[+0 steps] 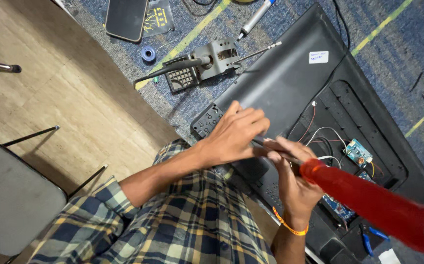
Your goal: The person aligns and secures a speaker bar to the back of a television chassis, then uses a screwdriver to fasten multiple screws into the rear panel. The person handles wires and circuit boards while repositioning the speaker bar and tightening the screws.
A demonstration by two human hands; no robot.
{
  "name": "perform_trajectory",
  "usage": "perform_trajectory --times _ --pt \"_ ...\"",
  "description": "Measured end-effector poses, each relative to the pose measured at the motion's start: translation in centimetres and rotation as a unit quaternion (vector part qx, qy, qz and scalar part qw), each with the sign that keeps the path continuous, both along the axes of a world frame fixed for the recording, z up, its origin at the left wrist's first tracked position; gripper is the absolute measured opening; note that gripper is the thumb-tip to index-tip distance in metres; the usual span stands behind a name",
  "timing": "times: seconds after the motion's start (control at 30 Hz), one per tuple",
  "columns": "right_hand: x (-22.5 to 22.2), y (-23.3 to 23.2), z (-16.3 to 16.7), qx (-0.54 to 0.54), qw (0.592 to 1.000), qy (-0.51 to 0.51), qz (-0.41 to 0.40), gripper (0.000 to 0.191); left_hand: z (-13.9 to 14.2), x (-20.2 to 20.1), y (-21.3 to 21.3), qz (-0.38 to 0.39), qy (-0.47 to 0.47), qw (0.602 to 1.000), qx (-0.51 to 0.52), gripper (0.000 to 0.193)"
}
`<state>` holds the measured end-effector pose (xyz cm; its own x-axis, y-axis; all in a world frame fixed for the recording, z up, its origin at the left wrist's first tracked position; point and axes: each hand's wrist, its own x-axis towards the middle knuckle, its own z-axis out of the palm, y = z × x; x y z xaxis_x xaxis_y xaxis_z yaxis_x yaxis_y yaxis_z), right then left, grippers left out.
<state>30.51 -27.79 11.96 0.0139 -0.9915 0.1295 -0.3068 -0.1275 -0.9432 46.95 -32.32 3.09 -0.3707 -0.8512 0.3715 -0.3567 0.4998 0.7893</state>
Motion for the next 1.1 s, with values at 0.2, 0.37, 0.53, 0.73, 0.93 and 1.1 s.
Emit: perform_trajectory --times 0.2,0.37,0.53,0.73,0.93,1.1 --pt "0.7 -0.4 0.9 -0.049 0.998 0.019 0.039 0.026 0.2 0.9 0.0 -0.082 -0.052 0.994 0.048 0.017" --pt "0.7 -0.2 0.7 0.015 0.999 0.021 -0.038 0.023 0.4 1.2 -0.5 -0.089 0.044 0.994 0.035 0.031" --pt "0.0 0.5 0.2 -0.060 0.997 0.055 0.005 0.021 0.6 1.4 -0.4 -0.066 -0.015 0.998 0.016 0.025" --pt "-1.6 1.7 -0.5 -0.070 0.996 -0.020 -0.054 0.017 -1.1 3.4 -2.7 -0.043 0.079 0.984 0.155 0.019" --pt "-4.7 2.5 -0.7 -0.114 0.980 -0.091 -0.137 0.018 -3.5 3.6 -4.7 -0.134 -0.034 0.984 0.108 0.013" --pt "-6.8 2.5 -1.3 -0.124 0.977 -0.066 -0.161 0.015 -4.8 1.2 -8.5 -0.367 -0.080 0.916 0.143 0.017"
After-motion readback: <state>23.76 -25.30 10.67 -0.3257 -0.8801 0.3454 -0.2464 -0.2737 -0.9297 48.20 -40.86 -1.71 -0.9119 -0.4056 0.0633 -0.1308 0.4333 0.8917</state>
